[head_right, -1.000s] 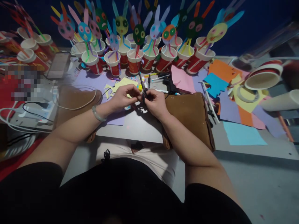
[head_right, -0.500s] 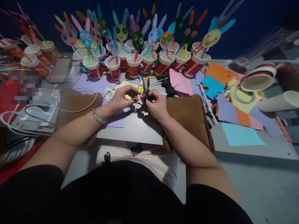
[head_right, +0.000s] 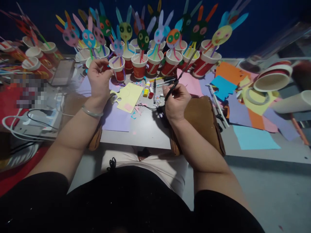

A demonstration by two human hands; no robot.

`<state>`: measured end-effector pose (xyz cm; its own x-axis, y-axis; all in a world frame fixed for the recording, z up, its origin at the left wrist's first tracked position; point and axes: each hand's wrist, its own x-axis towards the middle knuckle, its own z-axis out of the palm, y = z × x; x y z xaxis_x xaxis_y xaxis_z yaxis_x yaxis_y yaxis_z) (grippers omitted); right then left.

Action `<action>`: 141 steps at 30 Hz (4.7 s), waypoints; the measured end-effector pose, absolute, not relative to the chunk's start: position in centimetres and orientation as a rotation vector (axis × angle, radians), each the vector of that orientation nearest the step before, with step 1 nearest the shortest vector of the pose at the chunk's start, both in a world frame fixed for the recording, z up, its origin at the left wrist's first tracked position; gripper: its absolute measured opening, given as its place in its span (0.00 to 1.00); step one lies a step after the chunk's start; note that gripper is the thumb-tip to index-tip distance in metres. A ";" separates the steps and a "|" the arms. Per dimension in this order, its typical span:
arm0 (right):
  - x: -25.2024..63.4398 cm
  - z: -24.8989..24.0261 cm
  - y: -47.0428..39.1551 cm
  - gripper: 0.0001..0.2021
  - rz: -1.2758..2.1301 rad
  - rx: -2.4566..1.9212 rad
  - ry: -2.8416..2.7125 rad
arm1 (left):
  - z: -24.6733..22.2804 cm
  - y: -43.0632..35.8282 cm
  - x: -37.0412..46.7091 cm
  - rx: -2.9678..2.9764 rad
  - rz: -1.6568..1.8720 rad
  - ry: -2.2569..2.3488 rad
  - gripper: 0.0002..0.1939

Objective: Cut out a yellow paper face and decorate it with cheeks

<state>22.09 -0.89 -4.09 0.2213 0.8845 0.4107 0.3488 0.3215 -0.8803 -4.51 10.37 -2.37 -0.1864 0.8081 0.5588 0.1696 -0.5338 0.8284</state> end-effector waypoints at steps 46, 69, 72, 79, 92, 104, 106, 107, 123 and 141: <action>19.2 -1.8 -3.1 0.17 0.879 -1.126 -1.411 | -0.8 0.5 1.1 1.758 0.916 0.749 0.07; 19.2 -2.1 -2.9 0.19 0.832 -1.119 -1.421 | -1.1 0.3 1.1 1.701 0.917 0.753 0.13; 19.2 -2.0 -3.0 0.18 0.845 -1.123 -1.407 | -1.0 0.4 1.1 1.706 0.929 0.776 0.15; 19.1 -1.9 -3.3 0.17 0.872 -1.118 -1.392 | -0.7 0.2 1.3 1.734 0.961 0.767 0.16; 18.8 -1.4 -3.6 0.16 0.862 -1.141 -1.382 | -0.4 0.1 1.2 1.736 0.950 0.705 0.17; 19.0 -0.9 -4.1 0.25 0.956 -1.141 -1.504 | 0.6 0.0 1.0 1.268 1.016 0.736 0.15; 18.9 -1.1 -4.1 0.27 0.996 -1.130 -1.547 | 0.8 0.1 1.1 1.273 1.067 0.751 0.13; 18.9 -1.1 -4.2 0.27 1.028 -1.134 -1.572 | 0.9 0.1 1.1 1.274 1.091 0.752 0.13; 18.3 -1.3 -4.4 0.30 1.152 -1.252 -1.724 | 1.0 0.3 1.1 1.225 1.211 0.690 0.11; 18.3 -2.0 -4.2 0.30 1.093 -1.262 -1.723 | 0.5 0.5 1.0 1.209 1.181 0.691 0.09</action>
